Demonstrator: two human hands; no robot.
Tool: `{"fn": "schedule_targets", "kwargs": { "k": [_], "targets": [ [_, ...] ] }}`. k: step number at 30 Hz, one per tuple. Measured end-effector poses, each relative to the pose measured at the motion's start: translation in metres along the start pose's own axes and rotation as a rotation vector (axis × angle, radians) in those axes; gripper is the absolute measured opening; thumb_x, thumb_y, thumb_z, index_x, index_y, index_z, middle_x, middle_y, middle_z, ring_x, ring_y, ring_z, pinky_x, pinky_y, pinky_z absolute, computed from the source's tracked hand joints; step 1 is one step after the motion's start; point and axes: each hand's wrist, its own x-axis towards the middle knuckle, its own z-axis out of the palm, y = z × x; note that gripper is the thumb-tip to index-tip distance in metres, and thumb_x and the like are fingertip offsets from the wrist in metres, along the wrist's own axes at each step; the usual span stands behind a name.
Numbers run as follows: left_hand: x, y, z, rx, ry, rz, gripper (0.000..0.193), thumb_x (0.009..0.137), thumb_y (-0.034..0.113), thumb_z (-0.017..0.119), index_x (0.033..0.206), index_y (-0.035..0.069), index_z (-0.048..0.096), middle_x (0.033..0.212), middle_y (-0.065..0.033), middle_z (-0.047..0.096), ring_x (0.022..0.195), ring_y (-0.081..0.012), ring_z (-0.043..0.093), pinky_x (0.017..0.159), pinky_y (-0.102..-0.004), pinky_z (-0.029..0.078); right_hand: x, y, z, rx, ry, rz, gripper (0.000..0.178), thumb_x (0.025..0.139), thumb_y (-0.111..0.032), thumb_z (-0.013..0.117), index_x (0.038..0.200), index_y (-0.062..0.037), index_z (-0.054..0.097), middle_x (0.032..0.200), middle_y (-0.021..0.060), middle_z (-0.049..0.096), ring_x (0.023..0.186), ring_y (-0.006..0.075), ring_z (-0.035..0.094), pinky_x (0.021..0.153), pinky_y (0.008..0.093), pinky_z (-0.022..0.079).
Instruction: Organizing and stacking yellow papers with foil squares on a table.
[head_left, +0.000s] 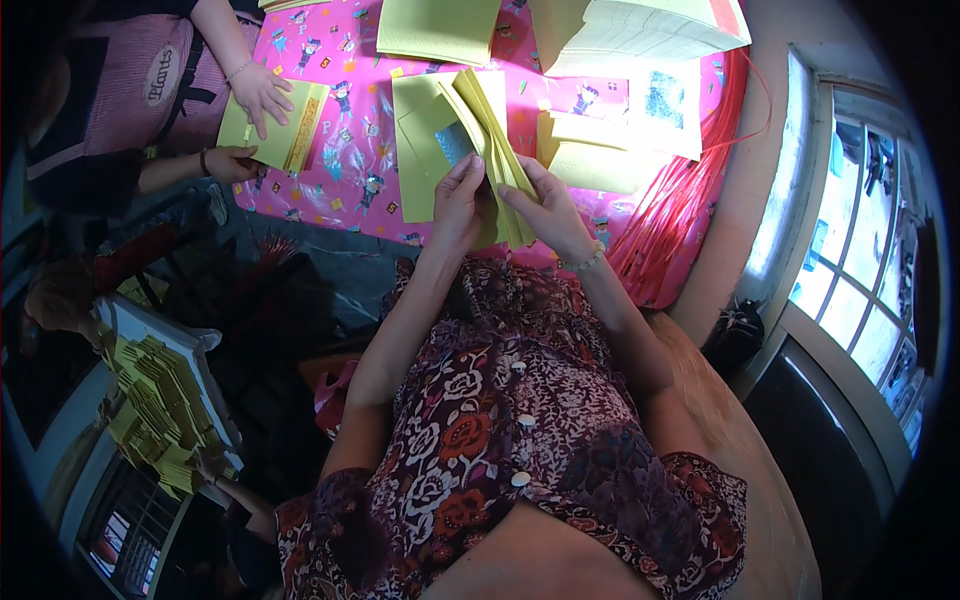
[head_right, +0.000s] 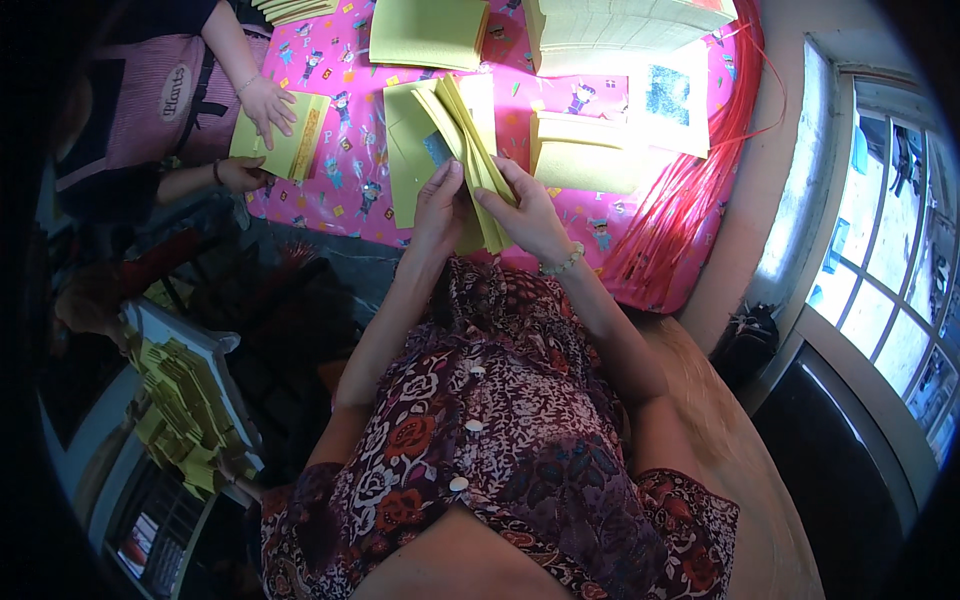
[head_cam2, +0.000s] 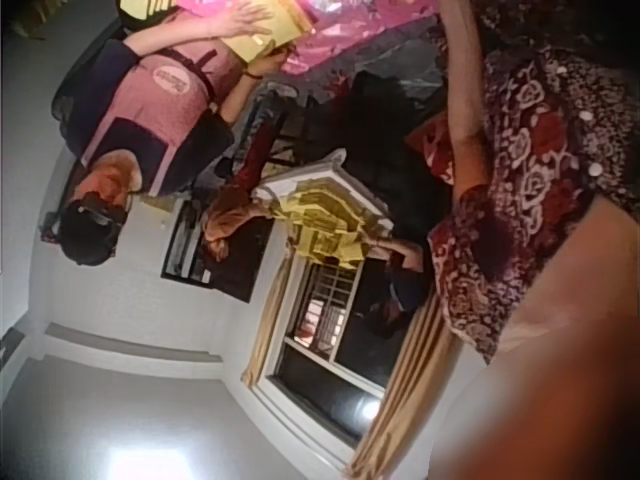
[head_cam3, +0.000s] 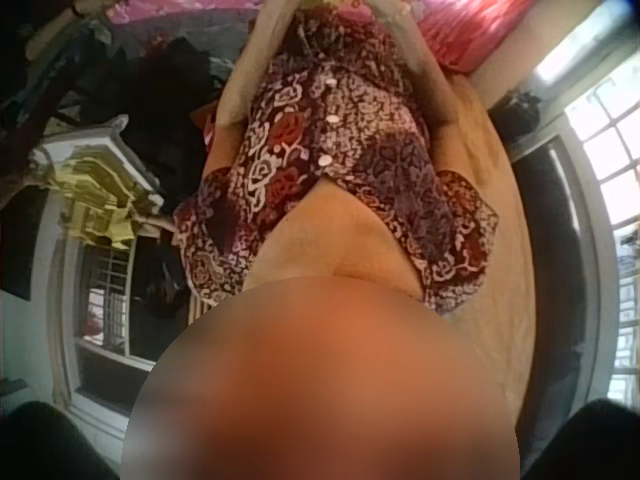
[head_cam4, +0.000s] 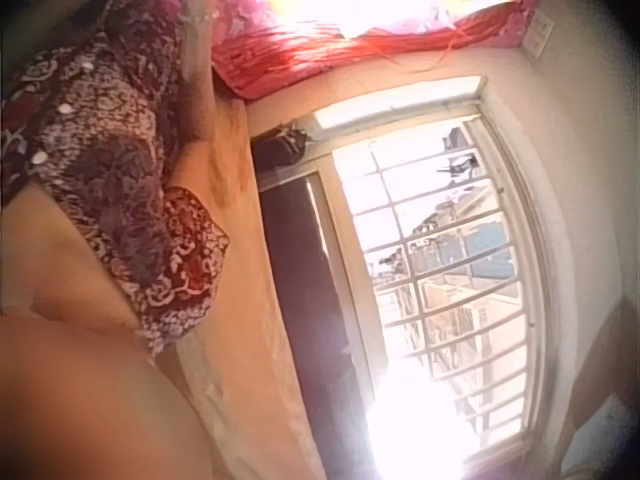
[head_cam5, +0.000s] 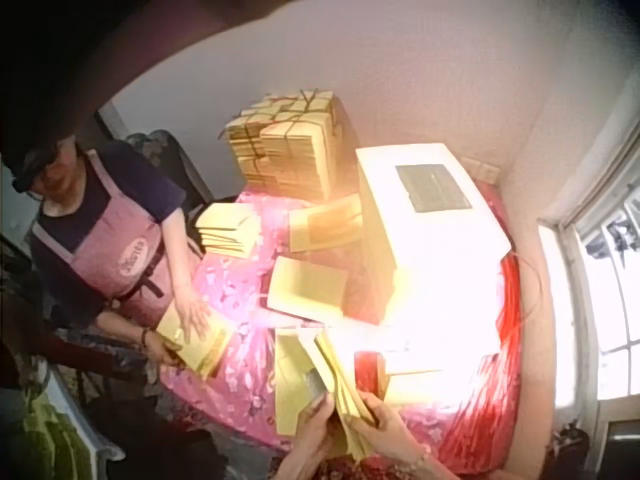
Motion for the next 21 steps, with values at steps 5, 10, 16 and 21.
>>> {"fn": "schedule_targets", "kwargs": {
  "k": [5, 10, 16, 21],
  "targets": [
    [0.001, 0.001, 0.002, 0.006, -0.017, -0.001, 0.025, 0.094, 0.015, 0.057, 0.113, 0.001, 0.061, 0.106, -0.0057, 0.065, 0.093, -0.0113, 0.060, 0.086, -0.0258, 0.048, 0.002, 0.000, -0.002, 0.012, 0.000, 0.002, 0.038, 0.088, -0.009, 0.061, 0.124, 0.0000, 0.050, 0.106, 0.0032, 0.059, 0.097, 0.0085, 0.055, 0.085, 0.0240, 0.046],
    [0.002, 0.000, 0.002, 0.068, 0.009, 0.039, 0.023, 0.095, 0.016, 0.055, 0.111, 0.000, 0.061, 0.103, -0.0048, 0.064, 0.091, -0.0107, 0.060, 0.083, -0.0256, 0.048, 0.003, -0.006, 0.002, 0.063, -0.001, 0.023, 0.037, 0.089, -0.011, 0.061, 0.122, -0.0002, 0.050, 0.104, 0.0025, 0.059, 0.096, 0.0077, 0.054, 0.084, 0.0234, 0.046],
    [-0.005, 0.000, 0.011, 0.126, -0.014, 0.069, 0.023, 0.096, 0.017, 0.052, 0.108, 0.000, 0.059, 0.098, -0.0037, 0.062, 0.087, -0.0103, 0.058, 0.079, -0.0245, 0.047, 0.002, 0.008, -0.005, -0.099, 0.095, -0.071, 0.023, 0.092, -0.009, 0.051, 0.114, -0.0020, 0.052, 0.094, 0.0064, 0.060, 0.086, 0.0115, 0.057, 0.076, 0.0270, 0.048],
    [-0.038, 0.020, 0.019, 0.324, 0.107, 0.189, 0.019, 0.095, 0.015, 0.050, 0.104, 0.001, 0.058, 0.093, -0.0027, 0.059, 0.083, -0.0108, 0.056, 0.072, -0.0249, 0.046, -0.013, 0.006, 0.011, -0.374, 0.203, -0.237, 0.015, 0.091, -0.006, 0.051, 0.106, -0.0018, 0.050, 0.076, 0.0118, 0.055, 0.070, 0.0182, 0.056, 0.063, 0.0338, 0.047]
  ]
}}
